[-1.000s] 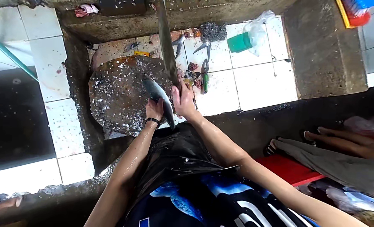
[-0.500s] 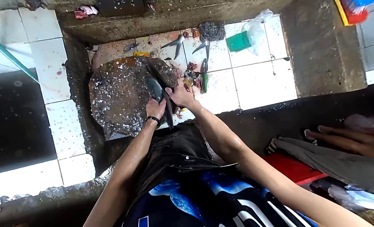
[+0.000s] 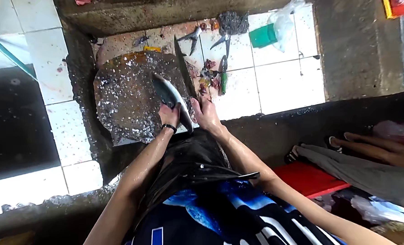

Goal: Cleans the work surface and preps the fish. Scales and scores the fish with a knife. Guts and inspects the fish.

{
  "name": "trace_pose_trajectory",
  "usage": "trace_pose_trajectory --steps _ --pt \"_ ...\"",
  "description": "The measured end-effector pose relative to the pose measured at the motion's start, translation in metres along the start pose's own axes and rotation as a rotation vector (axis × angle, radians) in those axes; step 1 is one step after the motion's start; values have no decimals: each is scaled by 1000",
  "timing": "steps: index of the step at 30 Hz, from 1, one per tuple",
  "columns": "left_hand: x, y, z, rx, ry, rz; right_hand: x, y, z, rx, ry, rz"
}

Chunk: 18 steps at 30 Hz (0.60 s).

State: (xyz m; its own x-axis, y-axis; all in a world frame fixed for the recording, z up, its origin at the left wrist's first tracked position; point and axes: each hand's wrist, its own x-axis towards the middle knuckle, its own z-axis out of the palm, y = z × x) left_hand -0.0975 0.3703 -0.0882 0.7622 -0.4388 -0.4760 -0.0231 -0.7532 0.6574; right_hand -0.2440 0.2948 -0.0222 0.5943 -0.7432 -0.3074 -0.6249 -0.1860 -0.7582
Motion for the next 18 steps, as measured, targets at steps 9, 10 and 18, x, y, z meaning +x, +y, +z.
trace_pose_trajectory --steps 9,10,18 --pt "0 1 2 6 17 -5 13 56 44 -181 -112 96" --pt "1 0 2 5 24 -14 19 59 46 -211 -187 154" --pt "4 -41 -43 -826 -92 -125 12 45 30 -33 -407 206"
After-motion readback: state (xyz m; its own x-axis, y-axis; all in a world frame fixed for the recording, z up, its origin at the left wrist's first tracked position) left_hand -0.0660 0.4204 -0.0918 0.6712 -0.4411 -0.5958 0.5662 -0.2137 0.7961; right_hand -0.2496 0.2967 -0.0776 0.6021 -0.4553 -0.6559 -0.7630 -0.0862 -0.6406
